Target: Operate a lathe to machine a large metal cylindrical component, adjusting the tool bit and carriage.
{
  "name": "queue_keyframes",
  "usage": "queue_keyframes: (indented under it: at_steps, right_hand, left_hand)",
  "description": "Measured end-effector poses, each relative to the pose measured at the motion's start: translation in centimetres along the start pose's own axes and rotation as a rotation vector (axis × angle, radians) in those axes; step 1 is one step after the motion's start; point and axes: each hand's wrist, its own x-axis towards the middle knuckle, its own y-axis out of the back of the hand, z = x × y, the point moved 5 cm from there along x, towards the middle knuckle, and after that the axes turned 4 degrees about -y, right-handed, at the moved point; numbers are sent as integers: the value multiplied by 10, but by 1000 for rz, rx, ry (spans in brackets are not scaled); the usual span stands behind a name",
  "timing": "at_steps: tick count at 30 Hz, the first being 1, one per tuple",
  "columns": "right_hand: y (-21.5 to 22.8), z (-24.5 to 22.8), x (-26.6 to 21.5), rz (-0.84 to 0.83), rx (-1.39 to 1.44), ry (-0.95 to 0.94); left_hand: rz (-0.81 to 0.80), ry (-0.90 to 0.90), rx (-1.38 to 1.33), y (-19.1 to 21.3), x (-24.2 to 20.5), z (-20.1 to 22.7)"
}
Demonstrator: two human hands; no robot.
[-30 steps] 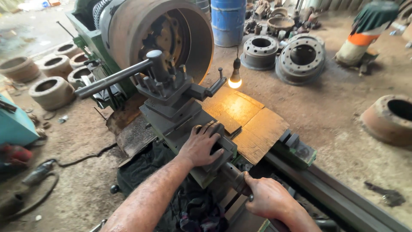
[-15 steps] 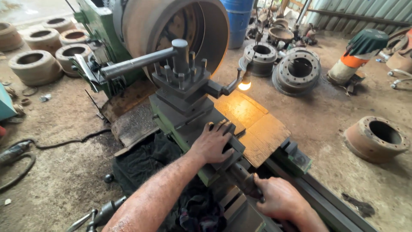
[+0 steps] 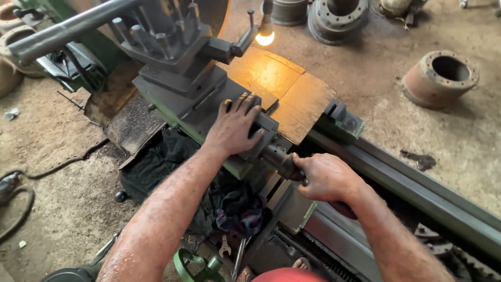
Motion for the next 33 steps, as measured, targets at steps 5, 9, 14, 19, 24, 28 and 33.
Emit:
queue_keyframes:
  at_steps: [5, 9, 14, 19, 24, 28, 33]
  right_hand:
    - [0, 1, -1, 26, 22, 16]
    - [3, -1, 0, 34, 24, 32]
    - [0, 3, 0, 27, 33, -3]
    - [0, 4, 2, 36, 35, 11]
    - [-2, 6, 1, 26, 38, 9]
    - [-2, 2, -2, 61, 26, 49]
    - [0, 2, -3, 9, 18, 1]
  left_hand:
    - [30, 20, -2, 5, -2, 1]
    - [45, -4, 79, -6, 2, -4]
    - [268, 171, -110, 5, -2, -19]
    - [490, 315, -140, 3, -12, -37]
    - [523, 263, -222, 7, -20, -31]
    - [422, 72, -139, 9, -18, -14]
    - [241, -42, -68, 14, -12, -1]
